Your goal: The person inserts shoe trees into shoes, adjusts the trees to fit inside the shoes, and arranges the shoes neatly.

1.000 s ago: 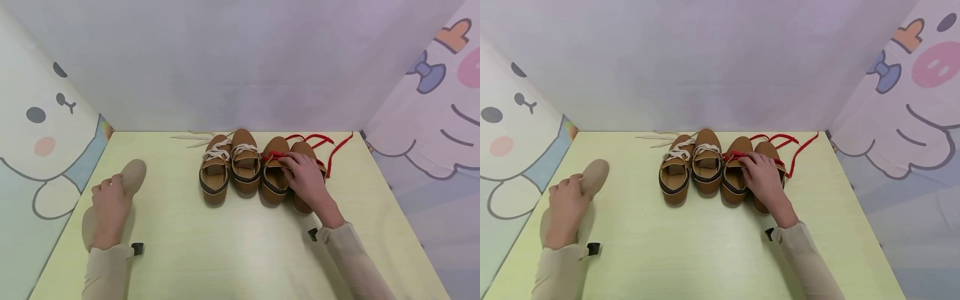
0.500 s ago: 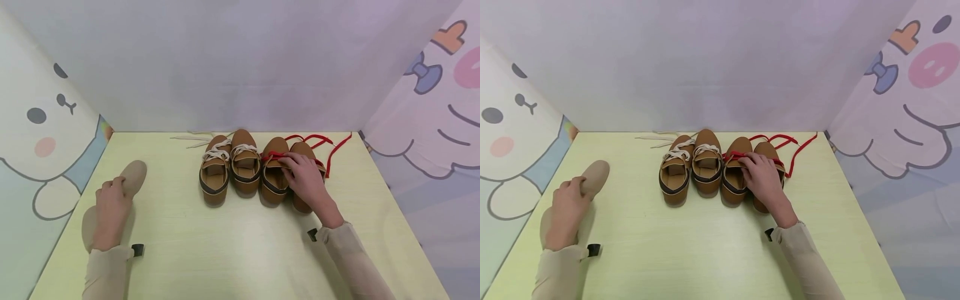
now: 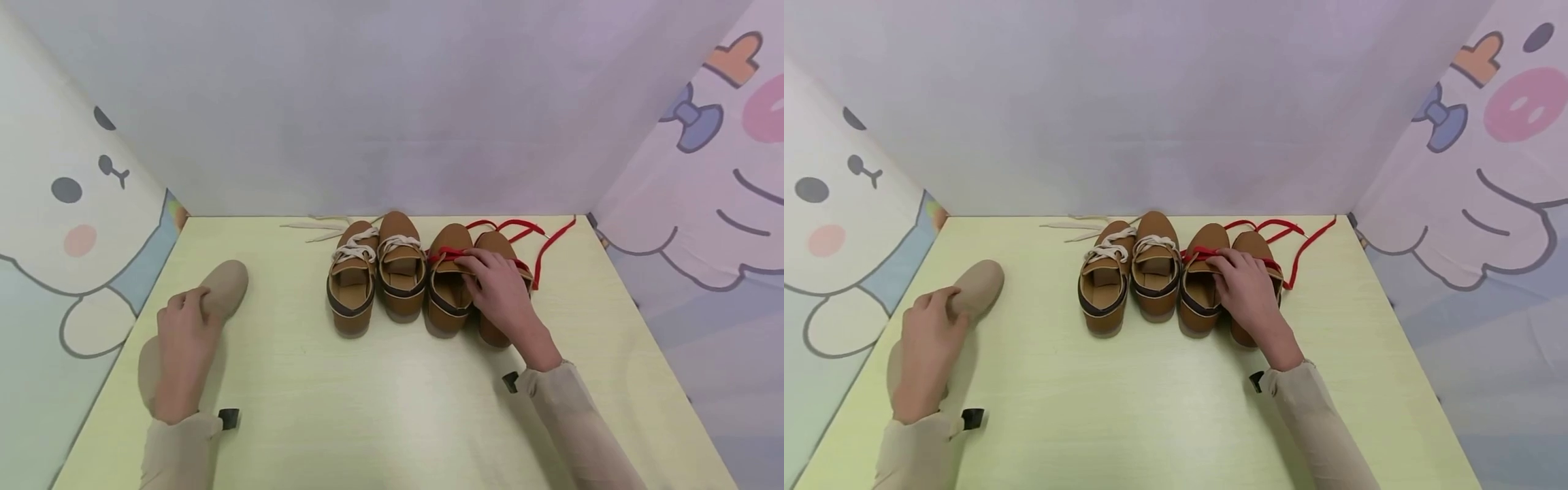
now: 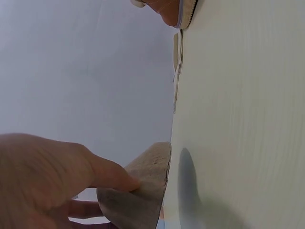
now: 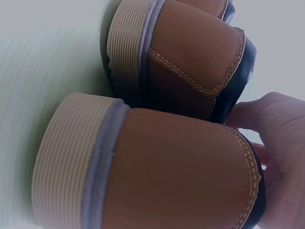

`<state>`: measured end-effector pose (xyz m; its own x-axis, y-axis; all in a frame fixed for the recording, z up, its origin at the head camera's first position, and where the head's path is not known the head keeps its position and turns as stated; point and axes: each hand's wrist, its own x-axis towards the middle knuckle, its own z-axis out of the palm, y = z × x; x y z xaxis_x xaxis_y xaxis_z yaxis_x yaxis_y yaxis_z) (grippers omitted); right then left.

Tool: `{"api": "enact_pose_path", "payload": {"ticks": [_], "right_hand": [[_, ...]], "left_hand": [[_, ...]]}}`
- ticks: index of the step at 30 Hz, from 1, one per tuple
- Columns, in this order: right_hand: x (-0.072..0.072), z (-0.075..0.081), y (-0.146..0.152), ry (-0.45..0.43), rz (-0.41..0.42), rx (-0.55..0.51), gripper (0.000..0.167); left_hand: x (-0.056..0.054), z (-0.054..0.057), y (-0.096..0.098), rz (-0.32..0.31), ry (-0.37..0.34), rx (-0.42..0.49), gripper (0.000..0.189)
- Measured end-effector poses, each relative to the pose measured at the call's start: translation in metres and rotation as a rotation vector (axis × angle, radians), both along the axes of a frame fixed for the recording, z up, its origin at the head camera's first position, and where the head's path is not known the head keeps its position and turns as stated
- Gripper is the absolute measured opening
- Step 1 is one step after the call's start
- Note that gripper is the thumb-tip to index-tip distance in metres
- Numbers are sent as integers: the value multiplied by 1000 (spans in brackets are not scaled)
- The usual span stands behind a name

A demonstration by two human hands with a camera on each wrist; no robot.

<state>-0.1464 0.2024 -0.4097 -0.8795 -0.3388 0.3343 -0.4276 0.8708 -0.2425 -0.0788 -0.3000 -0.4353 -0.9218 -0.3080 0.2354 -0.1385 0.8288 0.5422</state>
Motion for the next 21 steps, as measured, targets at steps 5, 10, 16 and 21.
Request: {"api": "enact_pose_path", "payload": {"ticks": [5,10,16,21], "right_hand": [[0,0,1,-7,-1,-9,33],[-2,-1,2,-5,-11,-6,32],[-3,-1,1,14,-20,-16,30],[-3,-1,1,10,-19,-30,31]], "left_hand": [[3,4,7,3,10,25,42],[7,9,15,0,11,35,42],[10,16,27,-6,89,10,41],[14,23,39,-35,154,-6,42]]}}
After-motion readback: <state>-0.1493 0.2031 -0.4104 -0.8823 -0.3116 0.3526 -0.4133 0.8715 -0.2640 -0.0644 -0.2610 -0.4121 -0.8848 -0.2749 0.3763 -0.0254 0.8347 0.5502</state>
